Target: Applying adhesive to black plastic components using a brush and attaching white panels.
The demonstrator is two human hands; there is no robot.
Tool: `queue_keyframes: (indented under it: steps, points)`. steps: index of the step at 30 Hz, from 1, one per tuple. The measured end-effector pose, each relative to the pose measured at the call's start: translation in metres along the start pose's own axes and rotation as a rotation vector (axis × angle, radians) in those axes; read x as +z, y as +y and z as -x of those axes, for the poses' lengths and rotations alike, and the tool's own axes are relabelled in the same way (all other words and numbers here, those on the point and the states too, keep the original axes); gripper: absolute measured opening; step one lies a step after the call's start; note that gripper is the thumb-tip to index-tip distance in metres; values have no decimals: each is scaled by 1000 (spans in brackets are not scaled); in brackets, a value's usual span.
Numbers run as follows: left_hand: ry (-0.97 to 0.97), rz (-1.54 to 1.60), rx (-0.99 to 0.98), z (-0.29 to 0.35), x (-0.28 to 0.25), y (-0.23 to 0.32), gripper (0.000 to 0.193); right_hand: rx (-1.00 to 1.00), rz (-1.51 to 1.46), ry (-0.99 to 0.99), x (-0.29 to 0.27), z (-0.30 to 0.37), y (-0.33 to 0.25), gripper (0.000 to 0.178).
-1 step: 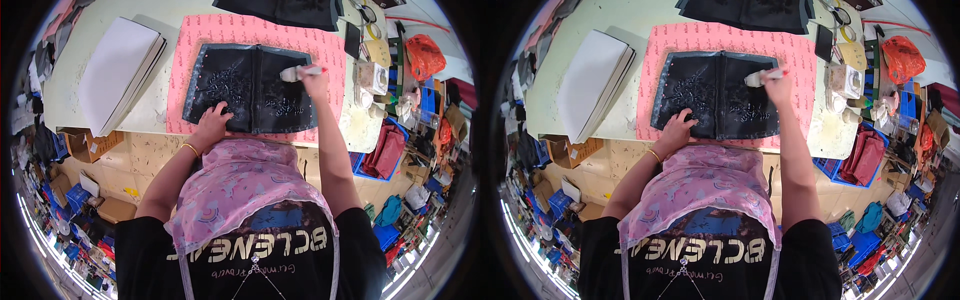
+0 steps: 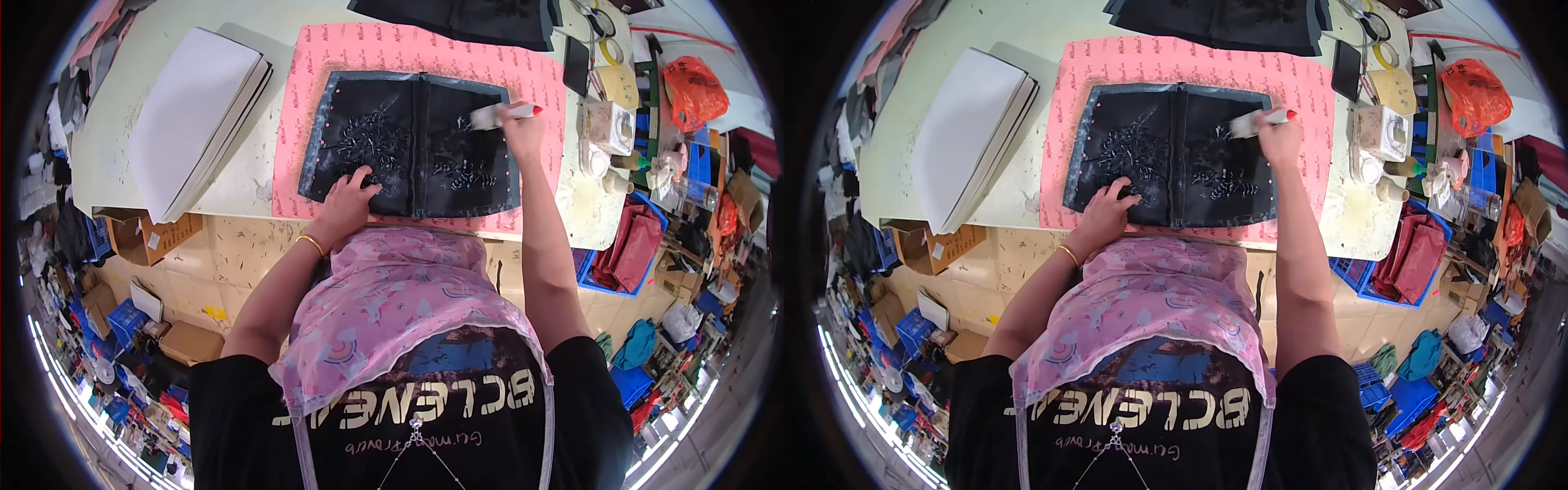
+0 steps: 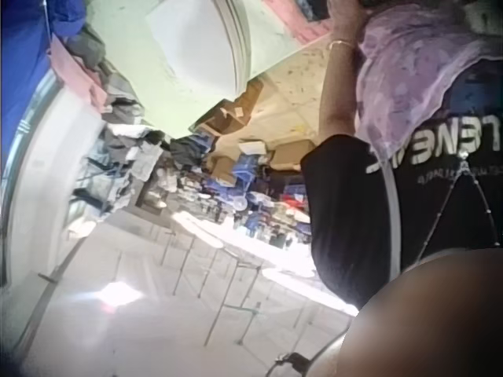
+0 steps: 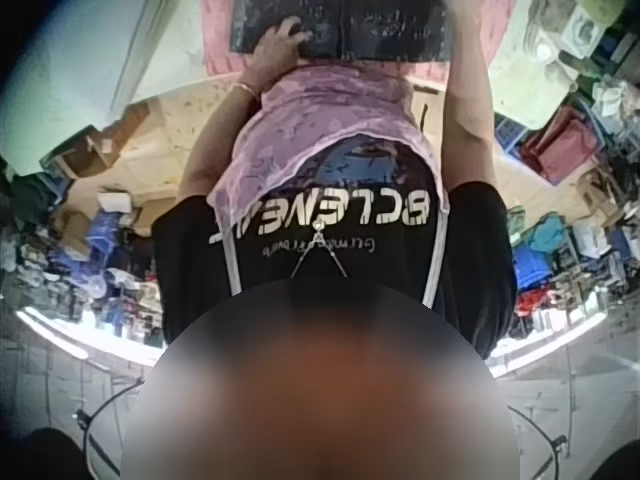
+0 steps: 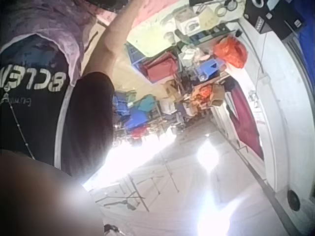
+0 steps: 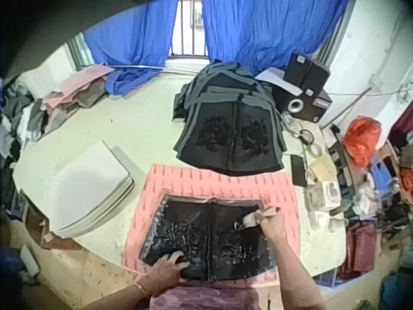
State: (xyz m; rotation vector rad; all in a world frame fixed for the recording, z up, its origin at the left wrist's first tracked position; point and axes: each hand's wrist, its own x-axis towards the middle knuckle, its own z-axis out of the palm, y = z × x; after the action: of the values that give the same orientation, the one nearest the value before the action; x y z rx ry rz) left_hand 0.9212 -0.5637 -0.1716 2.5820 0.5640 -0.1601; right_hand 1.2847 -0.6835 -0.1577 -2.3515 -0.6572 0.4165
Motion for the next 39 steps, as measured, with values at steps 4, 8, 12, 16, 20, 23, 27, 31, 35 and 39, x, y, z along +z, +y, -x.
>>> queue_keyframes:
  steps: [4, 8, 12, 16, 20, 23, 27, 31, 35, 39]
  points:
    - [38, -13, -21, 3, 5, 1, 38, -329, -74, -163, 10, 37, -19, 18]
    - [57, 4, -30, 8, 5, 2, 39, -83, -67, -337, -11, 71, -10, 17]
    - [55, 25, -54, 8, 1, 7, 39, -151, -29, -75, -17, 101, -5, 16]
    - [21, 35, -84, 11, -5, 0, 39, -53, -40, -287, -22, 124, 13, 16]
    - [130, 496, 70, 40, 9, -31, 35, 15, -95, -37, -61, 100, 11, 15]
    - [95, 350, -55, 51, -7, -44, 33, -1, -98, -38, -30, 115, -19, 16]
    - [95, 221, -193, 65, -14, -58, 31, -197, -18, -255, -1, 116, -39, 16]
    - [211, 276, -222, 75, -5, -65, 30, -63, -53, -113, 8, 89, -82, 13]
    - [142, 138, -349, 57, -11, -57, 36, -302, -305, -484, 106, 129, -142, 18]
    - [238, 113, -243, 60, -5, -64, 39, -420, -267, -493, 167, 100, -160, 15]
